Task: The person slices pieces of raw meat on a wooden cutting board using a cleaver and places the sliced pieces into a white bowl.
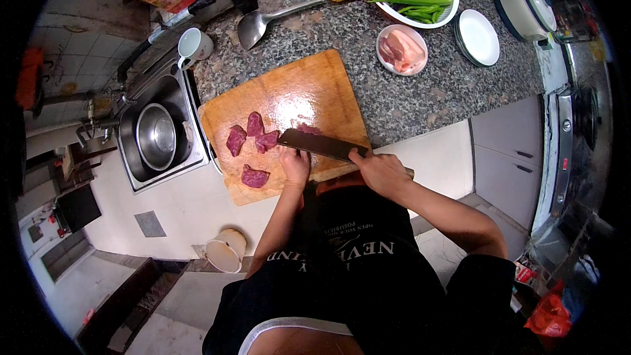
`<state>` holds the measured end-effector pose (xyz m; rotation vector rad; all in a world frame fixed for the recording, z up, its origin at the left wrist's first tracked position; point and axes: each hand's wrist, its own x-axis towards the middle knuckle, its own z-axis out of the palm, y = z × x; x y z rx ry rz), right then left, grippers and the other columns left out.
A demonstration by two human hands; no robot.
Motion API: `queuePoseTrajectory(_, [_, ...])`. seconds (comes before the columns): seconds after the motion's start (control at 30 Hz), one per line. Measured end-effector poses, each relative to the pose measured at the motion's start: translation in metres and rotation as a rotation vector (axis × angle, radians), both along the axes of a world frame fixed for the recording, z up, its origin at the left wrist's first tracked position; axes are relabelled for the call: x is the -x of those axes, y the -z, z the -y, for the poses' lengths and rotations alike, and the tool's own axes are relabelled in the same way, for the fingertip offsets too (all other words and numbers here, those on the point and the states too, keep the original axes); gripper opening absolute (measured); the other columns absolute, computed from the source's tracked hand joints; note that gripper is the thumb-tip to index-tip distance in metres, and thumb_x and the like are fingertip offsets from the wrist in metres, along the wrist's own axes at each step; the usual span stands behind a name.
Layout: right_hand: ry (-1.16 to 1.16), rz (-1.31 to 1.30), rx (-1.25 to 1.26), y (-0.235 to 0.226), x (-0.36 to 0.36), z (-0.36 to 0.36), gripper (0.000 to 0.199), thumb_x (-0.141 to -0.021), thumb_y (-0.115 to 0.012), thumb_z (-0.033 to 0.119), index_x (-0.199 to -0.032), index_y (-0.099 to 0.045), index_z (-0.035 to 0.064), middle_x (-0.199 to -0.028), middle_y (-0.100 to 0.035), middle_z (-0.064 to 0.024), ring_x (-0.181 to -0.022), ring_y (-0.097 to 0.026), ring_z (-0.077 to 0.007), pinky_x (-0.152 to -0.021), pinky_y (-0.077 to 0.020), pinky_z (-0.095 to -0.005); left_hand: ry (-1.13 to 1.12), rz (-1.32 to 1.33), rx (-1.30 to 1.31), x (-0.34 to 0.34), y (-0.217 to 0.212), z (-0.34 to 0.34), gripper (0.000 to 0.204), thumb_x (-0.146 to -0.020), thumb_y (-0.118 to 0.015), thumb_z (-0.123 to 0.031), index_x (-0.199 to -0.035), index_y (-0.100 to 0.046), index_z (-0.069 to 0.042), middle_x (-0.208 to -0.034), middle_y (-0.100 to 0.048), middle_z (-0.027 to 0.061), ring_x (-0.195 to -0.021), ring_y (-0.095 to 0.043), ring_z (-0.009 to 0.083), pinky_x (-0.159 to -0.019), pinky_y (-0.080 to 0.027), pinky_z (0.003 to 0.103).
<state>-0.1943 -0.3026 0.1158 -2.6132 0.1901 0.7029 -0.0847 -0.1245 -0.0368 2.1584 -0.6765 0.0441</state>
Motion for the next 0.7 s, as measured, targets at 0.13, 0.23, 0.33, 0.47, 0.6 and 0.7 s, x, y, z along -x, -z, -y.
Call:
queuePoseTrajectory(0.13, [0.014, -0.013, -0.01, 0.0, -0.004, -0.002, 0.033, -0.08, -0.044, 0.008, -0.113, -0.044, 0.0049, -0.075, -0.061, -0.0184, -0.064, -0.062, -0.0342, -0.053, -0.0486, -0.0434, -0.028, 0.06, 0.008, -0.001, 0.001, 0.003, 0.024, -0.073, -0.057, 0.002, -0.096, -0.061, 0.001, -0.093, -0.061, 0.0186, -0.09, -0.056, 0.0365, -0.083, -0.043, 0.042])
queuePoseTrajectory(0.23, [0.025, 0.001, -0.011, 0.001, 0.005, 0.002, 0.033, -0.079, -0.045, 0.007, -0.113, -0.044, 0.0056, -0.075, -0.061, -0.0183, -0.065, -0.062, -0.0336, -0.054, -0.0485, -0.0438, -0.015, -0.026, 0.012, 0.001, -0.001, 0.002, 0.024, -0.072, -0.057, 0.003, -0.096, -0.061, 0.0, -0.093, -0.061, 0.0182, -0.09, -0.056, 0.0365, -0.083, -0.043, 0.042])
queuePoseTrajectory(0.33, [0.012, -0.058, 0.008, 0.004, 0.001, -0.001, 0.033, -0.079, -0.045, 0.007, -0.113, -0.044, 0.0057, -0.076, -0.061, -0.0181, -0.068, -0.062, -0.0333, -0.054, -0.0484, -0.044, 0.008, 0.009, -0.029, -0.001, 0.002, 0.001, 0.031, -0.071, -0.059, 0.003, -0.102, -0.06, 0.001, -0.1, -0.06, 0.0193, -0.098, -0.054, 0.037, -0.087, -0.043, 0.041])
queuePoseTrajectory(0.47, [0.007, -0.069, -0.008, 0.002, -0.007, -0.001, 0.033, -0.079, -0.046, 0.008, -0.112, -0.044, 0.0055, -0.075, -0.061, -0.0178, -0.068, -0.062, -0.0332, -0.053, -0.0484, -0.0439, 0.016, -0.048, -0.035, -0.001, 0.001, 0.0, 0.03, -0.071, -0.059, 0.002, -0.101, -0.06, 0.001, -0.1, -0.06, 0.0194, -0.098, -0.054, 0.0372, -0.089, -0.042, 0.042])
queuePoseTrajectory(0.6, [0.01, -0.013, 0.002, 0.006, 0.003, 0.004, 0.033, -0.079, -0.046, 0.009, -0.112, -0.043, 0.0053, -0.073, -0.061, -0.0169, -0.066, -0.062, -0.0335, -0.052, -0.0484, -0.0436, -0.014, -0.011, -0.017, 0.0, -0.001, 0.003, 0.029, -0.071, -0.058, 0.003, -0.1, -0.061, 0.001, -0.099, -0.06, 0.0191, -0.097, -0.054, 0.0375, -0.088, -0.042, 0.042])
queuePoseTrajectory(0.7, [-0.007, -0.036, -0.005, 0.013, -0.015, -0.007, 0.032, -0.08, -0.047, 0.01, -0.111, -0.043, 0.0052, -0.072, -0.06, -0.0164, -0.065, -0.062, -0.0335, -0.052, -0.0486, -0.0436, -0.001, -0.023, -0.05, 0.002, 0.0, 0.001, 0.029, -0.071, -0.058, 0.004, -0.099, -0.061, 0.001, -0.099, -0.06, 0.0186, -0.096, -0.054, 0.0375, -0.087, -0.042, 0.042])
